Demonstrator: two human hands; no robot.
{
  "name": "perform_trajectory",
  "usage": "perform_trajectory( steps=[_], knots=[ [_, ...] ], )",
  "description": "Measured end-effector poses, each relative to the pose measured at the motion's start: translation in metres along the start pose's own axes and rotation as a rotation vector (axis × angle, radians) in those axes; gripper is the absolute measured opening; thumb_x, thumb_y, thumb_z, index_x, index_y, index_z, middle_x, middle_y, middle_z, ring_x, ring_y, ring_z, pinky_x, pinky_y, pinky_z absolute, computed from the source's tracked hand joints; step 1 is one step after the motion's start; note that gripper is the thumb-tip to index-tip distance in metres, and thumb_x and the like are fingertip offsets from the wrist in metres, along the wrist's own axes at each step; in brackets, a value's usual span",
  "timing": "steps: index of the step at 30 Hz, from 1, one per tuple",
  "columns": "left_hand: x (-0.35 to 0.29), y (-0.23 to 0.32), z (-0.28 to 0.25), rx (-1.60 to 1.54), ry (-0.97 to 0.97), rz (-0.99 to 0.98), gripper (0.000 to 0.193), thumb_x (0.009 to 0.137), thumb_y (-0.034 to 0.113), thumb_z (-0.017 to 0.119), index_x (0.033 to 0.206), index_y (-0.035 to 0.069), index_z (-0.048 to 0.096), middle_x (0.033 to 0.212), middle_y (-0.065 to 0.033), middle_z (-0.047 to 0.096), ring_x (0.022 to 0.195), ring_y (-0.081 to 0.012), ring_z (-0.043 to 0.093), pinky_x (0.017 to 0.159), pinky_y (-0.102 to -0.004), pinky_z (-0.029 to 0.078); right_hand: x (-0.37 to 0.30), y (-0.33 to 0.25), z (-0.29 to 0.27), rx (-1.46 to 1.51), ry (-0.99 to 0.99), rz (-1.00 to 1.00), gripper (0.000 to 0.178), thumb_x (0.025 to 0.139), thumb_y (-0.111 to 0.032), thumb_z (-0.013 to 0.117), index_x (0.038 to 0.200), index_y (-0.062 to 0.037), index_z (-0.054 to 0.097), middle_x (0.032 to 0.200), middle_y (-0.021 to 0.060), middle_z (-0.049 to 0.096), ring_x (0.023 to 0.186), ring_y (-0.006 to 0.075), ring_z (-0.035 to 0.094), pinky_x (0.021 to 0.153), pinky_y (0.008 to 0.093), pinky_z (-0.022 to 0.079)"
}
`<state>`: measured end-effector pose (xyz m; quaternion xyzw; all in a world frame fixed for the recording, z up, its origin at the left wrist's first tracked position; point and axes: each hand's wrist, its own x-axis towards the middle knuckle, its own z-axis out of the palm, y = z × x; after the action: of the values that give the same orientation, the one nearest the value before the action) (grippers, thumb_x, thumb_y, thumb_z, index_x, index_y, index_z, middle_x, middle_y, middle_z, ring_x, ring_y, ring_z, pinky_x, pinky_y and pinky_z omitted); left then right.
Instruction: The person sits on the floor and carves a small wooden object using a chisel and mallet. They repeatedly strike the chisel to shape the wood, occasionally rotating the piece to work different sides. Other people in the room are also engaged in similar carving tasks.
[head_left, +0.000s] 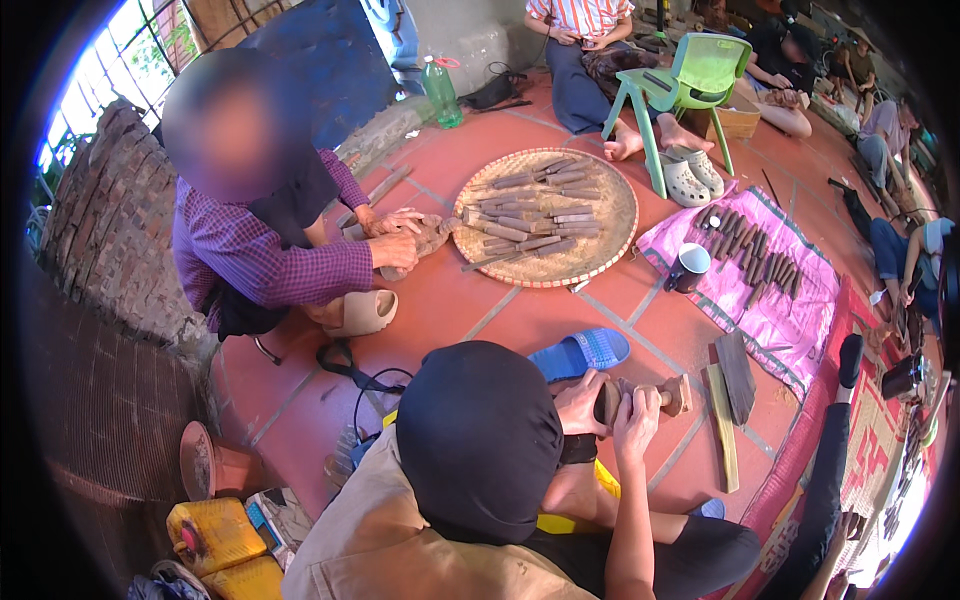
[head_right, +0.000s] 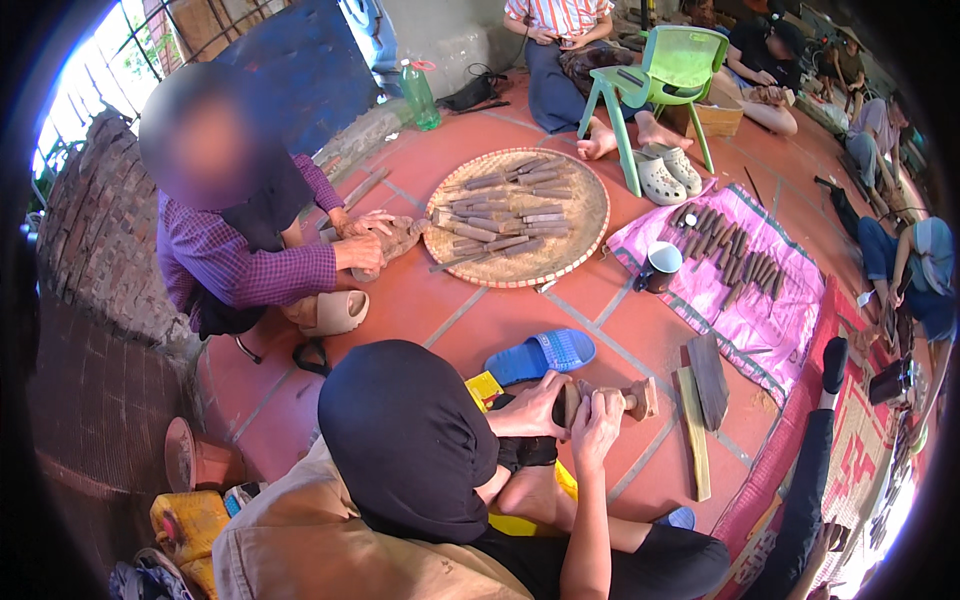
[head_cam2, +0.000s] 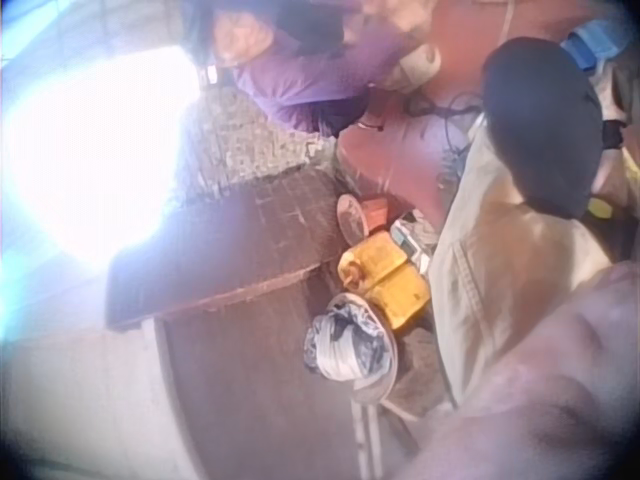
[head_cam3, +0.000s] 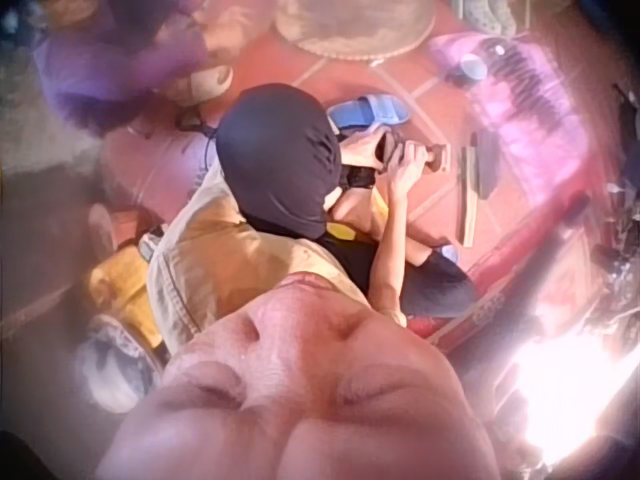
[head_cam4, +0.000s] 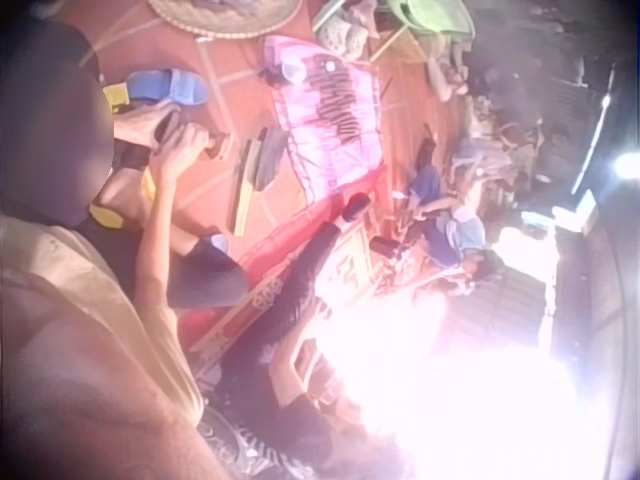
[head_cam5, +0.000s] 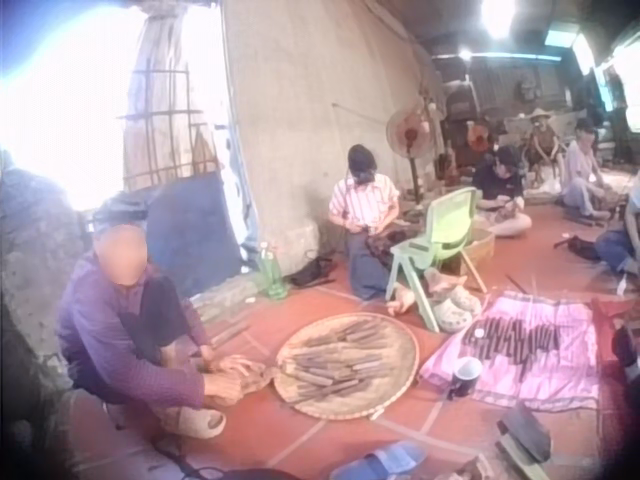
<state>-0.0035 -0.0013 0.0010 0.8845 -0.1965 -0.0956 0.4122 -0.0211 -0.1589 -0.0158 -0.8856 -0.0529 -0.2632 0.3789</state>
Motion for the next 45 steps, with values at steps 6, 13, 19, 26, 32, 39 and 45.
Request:
perform_trajectory(
  steps=[6, 13, 19, 26, 32, 39, 45],
  knots=[
    [0.000, 0.000, -0.001, 0.006, -0.012, -0.014, 0.088, 0.061, 0.029, 0.088, 0.129, 0.001, 0.040, 0.124, -0.0200, 0.041, 0.112, -0.0424, 0.055, 0.091, -0.0482, 0.050, 0.000, -0.005, -0.002, 0.033, -0.028, 0.065, 0.005, 0.083, 0.000, 0.061, 0.088, 0.0022, 0.062, 0.093, 0.0194, 0.054, 0.096, 0.0390, 0.054, 0.086, 0.0466, 0.046],
    [-0.001, -0.001, 0.000, 0.012, -0.005, -0.009, 0.088, 0.061, 0.030, 0.088, 0.129, 0.000, 0.039, 0.125, -0.0205, 0.041, 0.111, -0.0430, 0.055, 0.090, -0.0484, 0.050, -0.002, 0.000, 0.001, 0.068, 0.005, 0.080, 0.003, 0.084, 0.001, 0.061, 0.085, 0.0032, 0.059, 0.093, 0.0197, 0.055, 0.093, 0.0388, 0.054, 0.084, 0.0467, 0.046],
    [0.000, -0.002, 0.001, 0.029, -0.003, -0.009, 0.090, 0.061, 0.031, 0.088, 0.130, -0.001, 0.039, 0.125, -0.0210, 0.040, 0.109, -0.0438, 0.055, 0.088, -0.0488, 0.050, -0.002, 0.003, 0.003, 0.080, 0.000, 0.090, 0.004, 0.084, 0.000, 0.060, 0.085, 0.0035, 0.058, 0.093, 0.0210, 0.056, 0.092, 0.0397, 0.055, 0.083, 0.0474, 0.046],
    [0.000, 0.001, 0.000, 0.026, -0.024, -0.023, 0.090, 0.062, 0.032, 0.087, 0.129, -0.001, 0.039, 0.125, -0.0211, 0.039, 0.111, -0.0435, 0.055, 0.088, -0.0493, 0.050, -0.002, 0.005, 0.001, 0.067, -0.002, 0.078, 0.004, 0.085, -0.001, 0.060, 0.086, 0.0030, 0.059, 0.094, 0.0212, 0.057, 0.090, 0.0397, 0.056, 0.081, 0.0473, 0.047],
    [0.001, 0.003, -0.002, 0.012, -0.038, -0.011, 0.093, 0.062, 0.033, 0.087, 0.132, -0.003, 0.037, 0.127, -0.0212, 0.038, 0.114, -0.0431, 0.054, 0.090, -0.0483, 0.049, -0.002, 0.004, 0.000, 0.085, 0.026, 0.060, 0.004, 0.085, -0.001, 0.060, 0.088, 0.0023, 0.061, 0.094, 0.0200, 0.057, 0.089, 0.0386, 0.056, 0.079, 0.0467, 0.048],
    [0.001, 0.004, -0.002, 0.035, -0.058, -0.032, 0.097, 0.062, 0.034, 0.087, 0.135, -0.005, 0.035, 0.128, -0.0217, 0.037, 0.116, -0.0432, 0.053, 0.092, -0.0477, 0.049, -0.002, 0.004, -0.002, 0.064, -0.011, 0.074, 0.006, 0.087, -0.001, 0.058, 0.089, 0.0049, 0.058, 0.097, 0.0220, 0.057, 0.091, 0.0399, 0.057, 0.082, 0.0465, 0.048],
    [0.001, 0.001, -0.002, 0.050, -0.067, -0.031, 0.101, 0.062, 0.036, 0.087, 0.136, -0.007, 0.033, 0.128, -0.0229, 0.037, 0.114, -0.0439, 0.054, 0.091, -0.0478, 0.049, -0.003, 0.004, 0.000, 0.066, -0.008, 0.077, 0.006, 0.086, -0.001, 0.059, 0.089, 0.0039, 0.059, 0.096, 0.0211, 0.057, 0.091, 0.0393, 0.057, 0.081, 0.0464, 0.048]
  ],
)
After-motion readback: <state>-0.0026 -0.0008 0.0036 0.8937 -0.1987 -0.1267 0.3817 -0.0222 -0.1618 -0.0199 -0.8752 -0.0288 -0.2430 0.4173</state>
